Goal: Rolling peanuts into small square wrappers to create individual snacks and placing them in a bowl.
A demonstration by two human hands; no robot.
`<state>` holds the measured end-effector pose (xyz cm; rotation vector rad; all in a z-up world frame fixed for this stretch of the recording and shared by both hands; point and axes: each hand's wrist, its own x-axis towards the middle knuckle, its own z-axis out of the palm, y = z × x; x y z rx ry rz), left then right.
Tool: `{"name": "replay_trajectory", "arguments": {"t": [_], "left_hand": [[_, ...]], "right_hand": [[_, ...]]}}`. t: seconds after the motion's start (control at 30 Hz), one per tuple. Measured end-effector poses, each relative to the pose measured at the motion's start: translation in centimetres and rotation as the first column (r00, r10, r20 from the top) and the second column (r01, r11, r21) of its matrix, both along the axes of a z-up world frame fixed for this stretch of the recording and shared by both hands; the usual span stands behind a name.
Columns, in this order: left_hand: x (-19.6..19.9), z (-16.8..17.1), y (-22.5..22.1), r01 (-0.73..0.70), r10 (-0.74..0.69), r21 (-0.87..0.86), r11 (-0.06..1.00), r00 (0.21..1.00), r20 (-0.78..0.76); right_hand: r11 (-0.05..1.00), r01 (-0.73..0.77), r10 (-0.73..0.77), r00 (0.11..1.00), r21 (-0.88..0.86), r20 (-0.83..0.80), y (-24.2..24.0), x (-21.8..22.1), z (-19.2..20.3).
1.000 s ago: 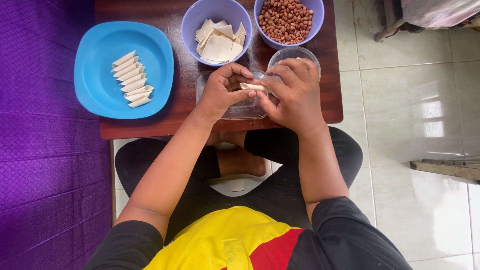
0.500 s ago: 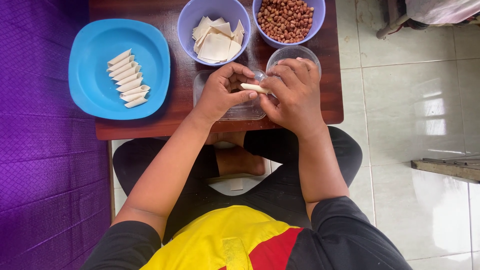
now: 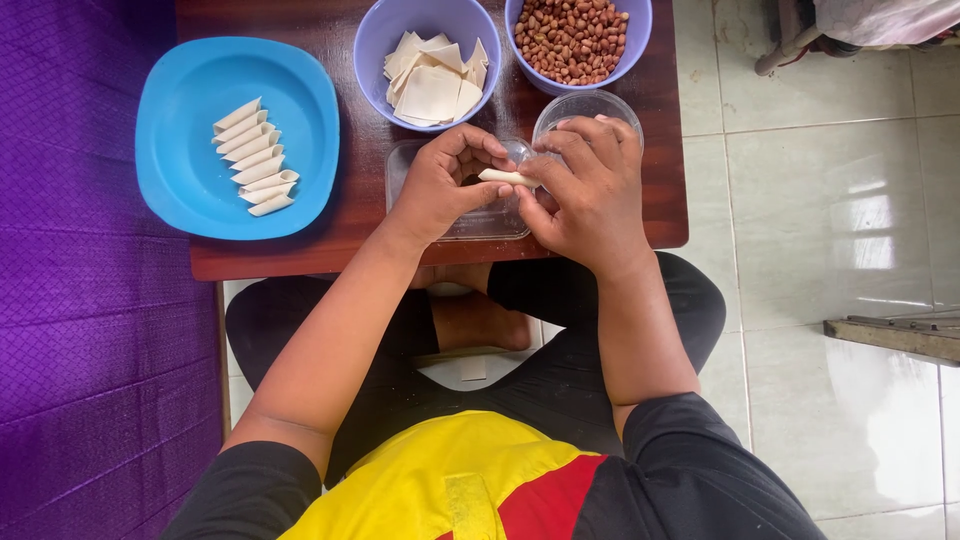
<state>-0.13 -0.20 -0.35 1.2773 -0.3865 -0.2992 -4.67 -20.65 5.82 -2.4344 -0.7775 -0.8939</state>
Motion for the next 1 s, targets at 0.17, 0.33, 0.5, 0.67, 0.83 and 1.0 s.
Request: {"name": "replay_trajectory", "arguments": {"t": [0.17,0.33,0.5,0.67,0.83,1.0], "left_hand": [[0.2,-0.1,0.1,0.002,-0.002,-0.004,1.0,1.0,-0.001],[0.0,-0.1,0.0,0.007,-0.007,0.001,1.0,1.0,-0.015],[0.3,-0.3,0.0,-0.01,0.01,0.007,1.0,1.0,-0.002],[0.2,-0.6,-0.1,-0.012,0.012,0.009,1.0,1.0,0.0],[0.0,-0.4,-0.1,-0.014,0.014,0.012,1.0,1.0,0.006],[0.2,-0.8,-0.1,-0.019,0.019,-0.001,1.0,1.0,0.024]], "right_hand": [[1.0,-0.004,0.005,1.0,0.011,-0.01,0.1,0.0,0.0],[1.0,-0.003,0.003,1.0,-0.003,-0.005,0.0,-0.1,0.2],[1.0,-0.007,0.007,1.0,0.011,-0.005,-0.1,0.0,-0.2],[1.0,-0.011,0.011,1.0,0.018,0.002,-0.2,0.0,-0.5],[0.999,-0.027,0.026,0.999,0.046,0.019,-0.3,0.1,-1.0],[0.997,-0.063,0.061,0.997,0.047,0.039,-0.5,0.0,-1.0]]}}
